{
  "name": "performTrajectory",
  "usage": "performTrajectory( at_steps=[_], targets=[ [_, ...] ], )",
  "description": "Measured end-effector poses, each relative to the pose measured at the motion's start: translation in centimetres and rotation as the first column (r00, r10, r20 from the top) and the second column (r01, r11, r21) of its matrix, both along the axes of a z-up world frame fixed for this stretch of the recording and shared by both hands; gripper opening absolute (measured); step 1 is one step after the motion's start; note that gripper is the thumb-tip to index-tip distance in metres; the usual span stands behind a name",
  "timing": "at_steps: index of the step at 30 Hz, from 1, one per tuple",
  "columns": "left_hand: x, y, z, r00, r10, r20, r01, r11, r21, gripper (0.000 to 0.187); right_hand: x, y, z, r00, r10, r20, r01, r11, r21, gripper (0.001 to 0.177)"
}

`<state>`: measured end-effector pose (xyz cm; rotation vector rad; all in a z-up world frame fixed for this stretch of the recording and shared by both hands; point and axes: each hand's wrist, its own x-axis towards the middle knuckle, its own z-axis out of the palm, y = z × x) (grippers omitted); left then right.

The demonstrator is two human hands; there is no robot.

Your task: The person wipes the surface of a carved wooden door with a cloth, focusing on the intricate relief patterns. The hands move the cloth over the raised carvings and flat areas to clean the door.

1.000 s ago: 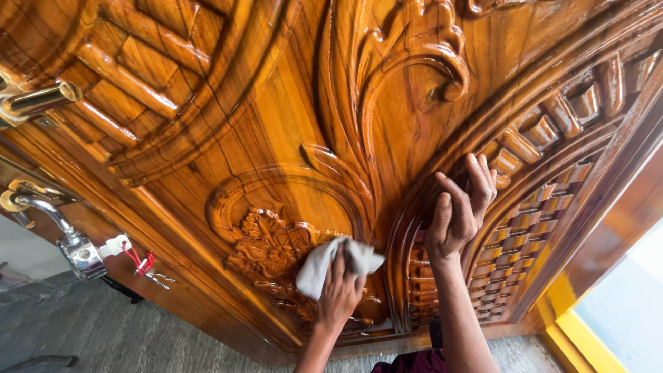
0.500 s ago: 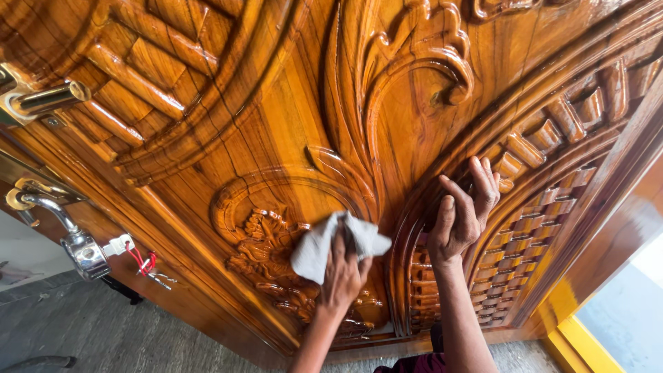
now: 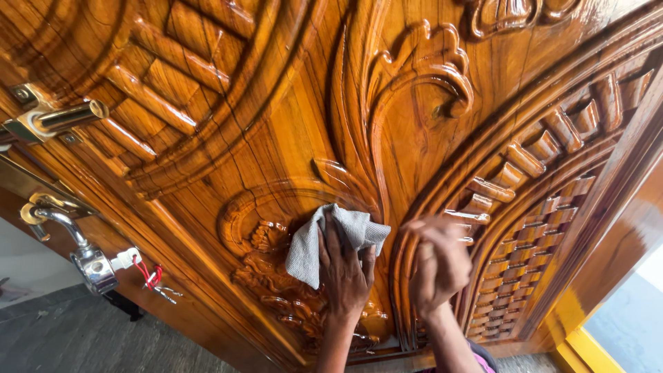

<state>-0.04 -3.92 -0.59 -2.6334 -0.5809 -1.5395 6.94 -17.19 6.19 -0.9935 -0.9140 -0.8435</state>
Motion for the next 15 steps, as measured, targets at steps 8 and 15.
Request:
performTrajectory(
  at_steps=[8, 15],
  targets=[
    [-1.9, -0.1, 2.2, 0.985, -0.172, 0.035, 0.171, 0.985, 0.021, 0.047, -3.5, 2.9, 1.3, 0.988, 0.133, 0.085, -0.071, 0.854, -0.515, 0.020],
    [-7.1, -1.9, 6.0, 0.960, -0.235, 0.151, 0.250, 0.964, -0.090, 0.037, -4.7, 2.4, 3.4, 0.993, 0.116, 0.037, -0.082, 0.861, -0.502, 0.027]
  ],
)
